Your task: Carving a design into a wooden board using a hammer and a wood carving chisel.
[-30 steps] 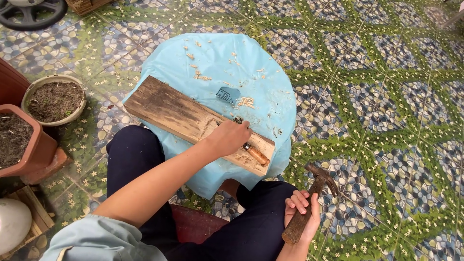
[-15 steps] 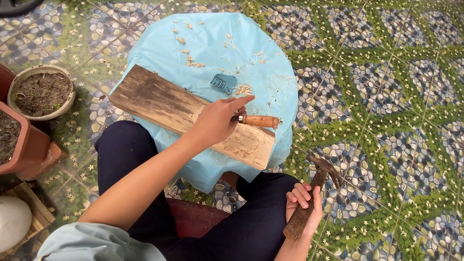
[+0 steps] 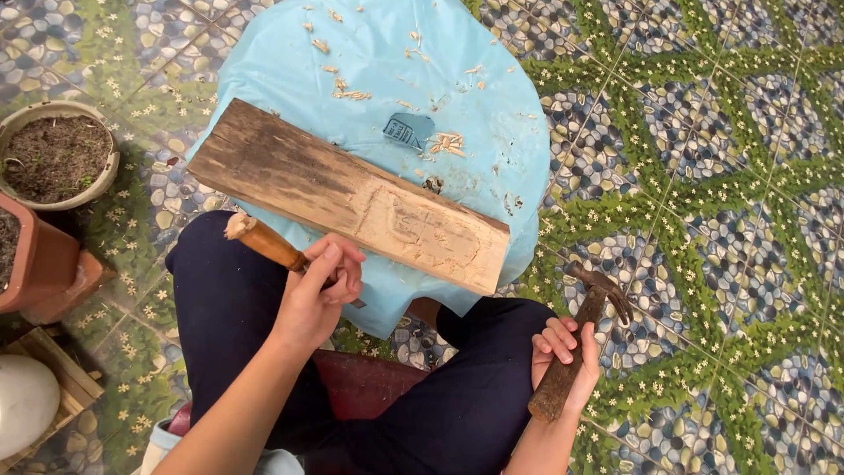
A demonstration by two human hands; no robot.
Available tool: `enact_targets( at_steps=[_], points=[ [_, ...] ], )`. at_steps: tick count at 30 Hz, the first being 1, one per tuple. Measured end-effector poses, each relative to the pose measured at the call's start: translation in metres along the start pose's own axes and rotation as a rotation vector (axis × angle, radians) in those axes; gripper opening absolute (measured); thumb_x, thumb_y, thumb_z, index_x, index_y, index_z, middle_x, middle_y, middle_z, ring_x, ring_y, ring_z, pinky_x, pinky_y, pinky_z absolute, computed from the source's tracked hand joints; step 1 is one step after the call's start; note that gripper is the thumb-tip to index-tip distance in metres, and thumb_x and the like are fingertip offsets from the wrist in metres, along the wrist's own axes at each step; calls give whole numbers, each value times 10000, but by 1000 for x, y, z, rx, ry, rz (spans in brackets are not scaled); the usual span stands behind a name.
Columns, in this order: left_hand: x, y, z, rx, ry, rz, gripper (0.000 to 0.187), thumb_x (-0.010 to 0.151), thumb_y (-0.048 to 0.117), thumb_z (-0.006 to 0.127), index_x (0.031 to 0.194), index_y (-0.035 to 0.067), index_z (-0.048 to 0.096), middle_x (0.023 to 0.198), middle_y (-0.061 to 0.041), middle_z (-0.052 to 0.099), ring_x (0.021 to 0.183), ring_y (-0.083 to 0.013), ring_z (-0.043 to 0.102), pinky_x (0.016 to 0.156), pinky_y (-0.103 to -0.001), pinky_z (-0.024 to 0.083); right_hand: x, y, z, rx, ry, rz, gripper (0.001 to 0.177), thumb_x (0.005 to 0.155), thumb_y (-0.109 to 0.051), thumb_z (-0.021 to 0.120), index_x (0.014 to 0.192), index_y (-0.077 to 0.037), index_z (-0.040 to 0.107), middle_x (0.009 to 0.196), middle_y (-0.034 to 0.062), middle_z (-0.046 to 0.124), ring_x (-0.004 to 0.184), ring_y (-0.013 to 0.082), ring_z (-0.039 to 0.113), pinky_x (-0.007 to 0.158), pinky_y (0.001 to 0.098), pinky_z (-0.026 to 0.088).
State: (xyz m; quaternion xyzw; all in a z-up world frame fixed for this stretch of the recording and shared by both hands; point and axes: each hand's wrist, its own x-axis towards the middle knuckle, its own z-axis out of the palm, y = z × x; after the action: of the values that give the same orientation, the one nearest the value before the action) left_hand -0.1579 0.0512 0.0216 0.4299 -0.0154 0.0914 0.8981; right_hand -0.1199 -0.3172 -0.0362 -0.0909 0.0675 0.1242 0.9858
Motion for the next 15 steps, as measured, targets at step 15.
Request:
enact_targets(
  at_steps=[15],
  points=[
    [0, -22, -5, 207, 215, -1, 313, 993, 337, 621, 1211, 113, 618, 829, -38, 596, 581, -71, 323, 527, -221, 285, -3, -2, -1, 9, -21, 41, 208, 1131, -239, 568, 1064, -44, 546, 840, 10, 506, 624, 107, 512, 732, 312, 470]
  ],
)
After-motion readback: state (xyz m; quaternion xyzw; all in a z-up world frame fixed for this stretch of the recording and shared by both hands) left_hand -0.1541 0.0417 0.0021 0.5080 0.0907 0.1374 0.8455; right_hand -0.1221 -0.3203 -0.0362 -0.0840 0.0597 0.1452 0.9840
